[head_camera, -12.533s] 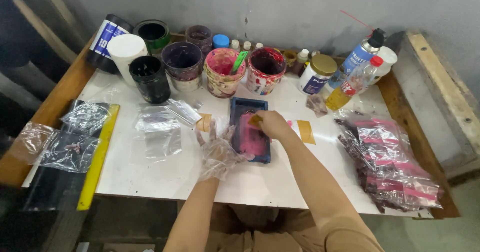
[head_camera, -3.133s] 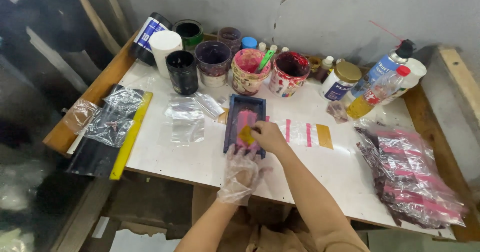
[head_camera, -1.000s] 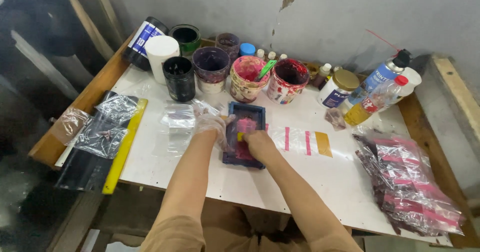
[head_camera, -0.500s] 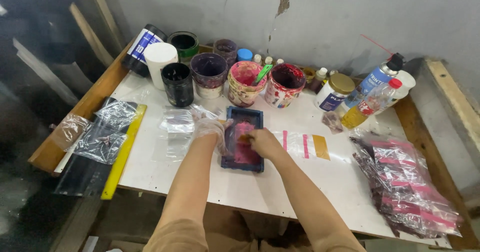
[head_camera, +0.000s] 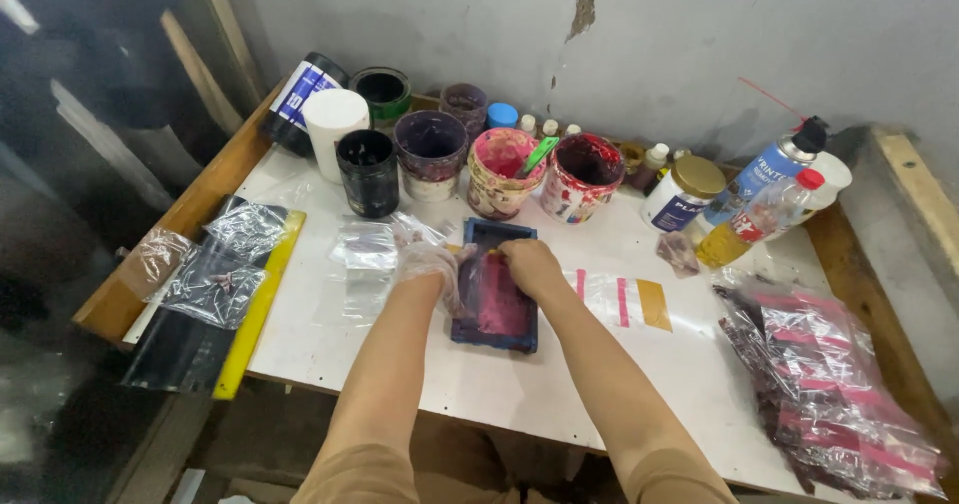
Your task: Applying pink ink to a small screen printing frame and performing test prints on plastic bags.
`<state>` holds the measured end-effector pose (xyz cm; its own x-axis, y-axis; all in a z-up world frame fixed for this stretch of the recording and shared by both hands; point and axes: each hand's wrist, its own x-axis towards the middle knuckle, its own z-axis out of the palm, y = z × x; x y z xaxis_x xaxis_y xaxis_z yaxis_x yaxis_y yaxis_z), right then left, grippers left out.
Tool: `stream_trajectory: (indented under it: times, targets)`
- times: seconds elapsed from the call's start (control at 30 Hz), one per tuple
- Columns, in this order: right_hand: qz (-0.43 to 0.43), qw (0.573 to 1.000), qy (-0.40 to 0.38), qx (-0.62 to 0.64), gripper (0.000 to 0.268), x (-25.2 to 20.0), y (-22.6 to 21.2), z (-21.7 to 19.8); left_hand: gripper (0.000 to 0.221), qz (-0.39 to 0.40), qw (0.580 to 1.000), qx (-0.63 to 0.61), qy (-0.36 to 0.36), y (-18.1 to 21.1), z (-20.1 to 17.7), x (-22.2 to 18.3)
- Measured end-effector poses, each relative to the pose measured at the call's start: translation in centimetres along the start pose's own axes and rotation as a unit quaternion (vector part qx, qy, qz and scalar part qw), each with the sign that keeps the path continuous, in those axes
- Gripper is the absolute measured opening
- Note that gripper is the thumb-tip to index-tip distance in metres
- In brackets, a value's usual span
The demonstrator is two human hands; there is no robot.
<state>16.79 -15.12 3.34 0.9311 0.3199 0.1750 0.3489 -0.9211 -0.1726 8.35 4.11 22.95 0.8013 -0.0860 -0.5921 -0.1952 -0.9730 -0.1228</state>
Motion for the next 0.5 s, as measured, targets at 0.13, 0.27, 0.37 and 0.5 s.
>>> stream_trajectory:
  times: [0.13, 0.27, 0.37, 0.5]
  targets:
    - [-0.014, 1.000, -0.014, 0.009, 0.024, -0.5, -0.1, -0.6, 0.076, 0.013, 1.000, 0.015, -0.005, -0.3, 0.5, 0.7]
    - [-0.016, 0.999, -0.029, 0.022, 0.026, -0.8, -0.3, -0.6, 0.076, 0.030, 0.999, 0.019, -0.010, -0.3, 1.2, 2.0]
    - [-0.032, 0.999, -0.029, 0.027, 0.028, -1.0, -0.8, -1.0, 0.070, 0.024, 1.000, 0.007, -0.007, -0.4, 0.9, 1.2]
    - [-0.043, 0.998, -0.029, 0.031, 0.029, -2.5, -1.6, -1.8, 0.075, 0.009, 1.000, -0.002, -0.014, -0.2, 0.2, -0.2]
